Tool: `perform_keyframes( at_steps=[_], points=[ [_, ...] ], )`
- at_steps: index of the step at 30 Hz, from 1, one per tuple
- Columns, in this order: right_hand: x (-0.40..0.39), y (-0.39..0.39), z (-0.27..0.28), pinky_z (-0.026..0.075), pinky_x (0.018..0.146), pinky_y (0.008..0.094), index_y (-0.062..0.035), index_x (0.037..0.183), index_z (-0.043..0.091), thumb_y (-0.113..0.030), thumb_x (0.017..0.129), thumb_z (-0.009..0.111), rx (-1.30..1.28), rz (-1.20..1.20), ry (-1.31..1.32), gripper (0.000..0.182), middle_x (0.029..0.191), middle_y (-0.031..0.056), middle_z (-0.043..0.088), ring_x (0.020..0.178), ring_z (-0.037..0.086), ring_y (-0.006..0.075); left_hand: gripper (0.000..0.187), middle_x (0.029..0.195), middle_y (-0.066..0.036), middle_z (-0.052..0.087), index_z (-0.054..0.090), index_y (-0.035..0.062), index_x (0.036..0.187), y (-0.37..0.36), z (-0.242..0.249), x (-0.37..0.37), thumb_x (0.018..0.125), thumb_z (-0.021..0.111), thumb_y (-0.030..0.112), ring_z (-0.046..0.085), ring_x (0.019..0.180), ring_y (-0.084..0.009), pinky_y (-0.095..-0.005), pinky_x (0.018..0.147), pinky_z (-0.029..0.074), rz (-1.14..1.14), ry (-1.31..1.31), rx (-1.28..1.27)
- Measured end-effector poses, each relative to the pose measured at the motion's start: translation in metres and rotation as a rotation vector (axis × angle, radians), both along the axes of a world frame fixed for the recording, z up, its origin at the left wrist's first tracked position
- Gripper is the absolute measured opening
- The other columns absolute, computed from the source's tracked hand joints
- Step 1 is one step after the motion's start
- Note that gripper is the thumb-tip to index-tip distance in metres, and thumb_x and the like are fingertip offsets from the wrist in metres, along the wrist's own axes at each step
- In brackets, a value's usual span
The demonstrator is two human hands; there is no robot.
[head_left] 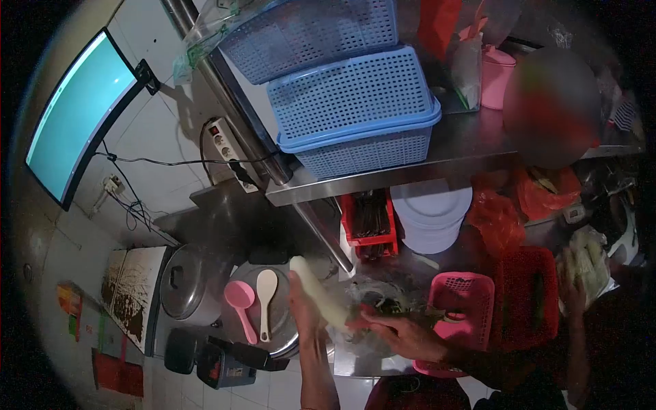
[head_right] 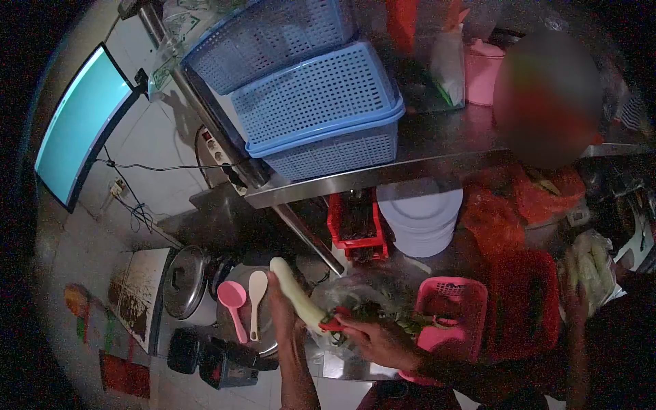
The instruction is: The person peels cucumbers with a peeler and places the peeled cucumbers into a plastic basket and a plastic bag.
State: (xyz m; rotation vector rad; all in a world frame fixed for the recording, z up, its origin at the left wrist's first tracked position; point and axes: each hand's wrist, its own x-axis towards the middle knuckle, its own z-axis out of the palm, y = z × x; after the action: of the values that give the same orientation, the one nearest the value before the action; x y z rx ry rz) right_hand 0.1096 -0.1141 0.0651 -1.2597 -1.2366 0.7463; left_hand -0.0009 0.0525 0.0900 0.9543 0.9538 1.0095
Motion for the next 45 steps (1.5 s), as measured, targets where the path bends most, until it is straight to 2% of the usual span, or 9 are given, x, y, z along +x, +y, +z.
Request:
perform_keyframes(
  at_steps=[7, 12, 17, 22, 28, 31, 37, 43, 45],
  points=[
    [0.023, -0.030, -0.016, 0.049, 0.078, 0.0348, -0.0117, 0.122, 0.055, -0.026, 0.092, 0.049, -0.140, -0.019, -0.488, 0.033, 0.097, 0.0186, 0.064, 0.086, 0.063, 0.0263, 0.048, 0.087, -0.008, 0.057, 0.052, 0.0080, 0.108, 0.006, -0.022, -0.002, 0.088, 0.049, 0.052, 0.057, 0.074, -0.0204, -0.0321, 0.068, 0.051, -0.006, -0.530, -0.395],
    [0.015, 0.006, -0.097, 0.044, 0.082, 0.0364, -0.0067, 0.125, 0.048, -0.034, 0.093, 0.041, -0.293, 0.300, 0.148, 0.042, 0.107, 0.0149, 0.057, 0.093, 0.055, 0.0198, 0.054, 0.092, -0.008, 0.053, 0.047, 0.0097, 0.115, -0.013, -0.047, 0.003, 0.081, 0.060, 0.049, 0.054, 0.084, -0.0194, -0.0318, 0.075, 0.048, -0.136, -0.220, -0.225],
    [0.031, -0.027, -0.010, 0.046, 0.079, 0.0351, -0.0138, 0.126, 0.044, -0.036, 0.090, 0.044, -0.307, 0.227, -0.669, 0.042, 0.108, 0.0140, 0.057, 0.093, 0.057, 0.0224, 0.045, 0.083, -0.007, 0.053, 0.049, 0.0104, 0.107, -0.055, -0.019, 0.028, 0.083, 0.058, 0.048, 0.053, 0.073, -0.0180, -0.0304, 0.067, 0.048, -0.201, -0.140, -0.240],
    [0.036, -0.035, 0.015, 0.048, 0.067, 0.0428, -0.0176, 0.116, 0.048, -0.026, 0.091, 0.038, -0.572, 0.216, -0.844, 0.029, 0.096, 0.0074, 0.059, 0.077, 0.060, 0.0242, 0.039, 0.073, -0.005, 0.054, 0.051, 0.0110, 0.098, -0.038, -0.018, 0.020, 0.085, 0.056, 0.047, 0.053, 0.063, -0.0165, -0.0291, 0.058, 0.048, -0.144, -0.247, -0.257],
    [0.055, -0.036, -0.032, 0.049, 0.052, 0.0341, -0.0244, 0.125, 0.049, -0.027, 0.087, 0.049, -0.248, 0.069, -0.693, 0.038, 0.107, 0.0019, 0.058, 0.065, 0.055, 0.0155, 0.034, 0.066, -0.002, 0.051, 0.053, 0.0156, 0.092, 0.013, -0.050, -0.004, 0.085, 0.055, 0.049, 0.049, 0.053, -0.0134, -0.0285, 0.048, 0.045, -0.047, -0.374, -0.392],
    [0.048, -0.013, -0.058, 0.048, 0.046, 0.0300, -0.0253, 0.127, 0.051, -0.024, 0.084, 0.055, 0.170, -0.051, -1.267, 0.043, 0.098, -0.0003, 0.056, 0.059, 0.053, 0.0127, 0.035, 0.063, -0.001, 0.048, 0.052, 0.0156, 0.091, 0.010, -0.039, 0.001, 0.085, 0.054, 0.050, 0.048, 0.054, -0.0137, -0.0300, 0.050, 0.044, 0.005, -0.415, -0.377],
    [0.032, 0.002, 0.017, 0.053, 0.059, 0.0279, -0.0213, 0.129, 0.049, -0.018, 0.076, 0.065, 0.001, 0.115, -0.862, 0.056, 0.084, 0.0015, 0.047, 0.069, 0.056, 0.0138, 0.036, 0.062, -0.001, 0.046, 0.050, 0.0144, 0.085, 0.002, -0.026, 0.010, 0.087, 0.052, 0.050, 0.049, 0.053, -0.0152, -0.0311, 0.050, 0.043, -0.038, -0.358, -0.390],
    [0.057, 0.003, -0.145, 0.046, 0.039, 0.0286, -0.0241, 0.135, 0.039, -0.018, 0.078, 0.058, 0.309, -0.107, -1.704, 0.061, 0.070, 0.0004, 0.037, 0.056, 0.049, 0.0140, 0.041, 0.066, -0.002, 0.051, 0.051, 0.0120, 0.101, 0.021, -0.030, -0.009, 0.083, 0.059, 0.048, 0.052, 0.052, -0.0129, -0.0291, 0.047, 0.047, 0.004, -0.478, -0.393],
    [0.058, -0.007, -0.111, 0.045, 0.038, 0.0281, -0.0246, 0.136, 0.038, -0.018, 0.079, 0.057, 0.311, -0.114, -1.404, 0.060, 0.074, 0.0014, 0.042, 0.057, 0.050, 0.0138, 0.042, 0.066, -0.002, 0.051, 0.050, 0.0124, 0.101, 0.020, -0.024, -0.010, 0.082, 0.059, 0.049, 0.051, 0.052, -0.0130, -0.0290, 0.046, 0.047, -0.012, -0.440, -0.335]
  ],
)
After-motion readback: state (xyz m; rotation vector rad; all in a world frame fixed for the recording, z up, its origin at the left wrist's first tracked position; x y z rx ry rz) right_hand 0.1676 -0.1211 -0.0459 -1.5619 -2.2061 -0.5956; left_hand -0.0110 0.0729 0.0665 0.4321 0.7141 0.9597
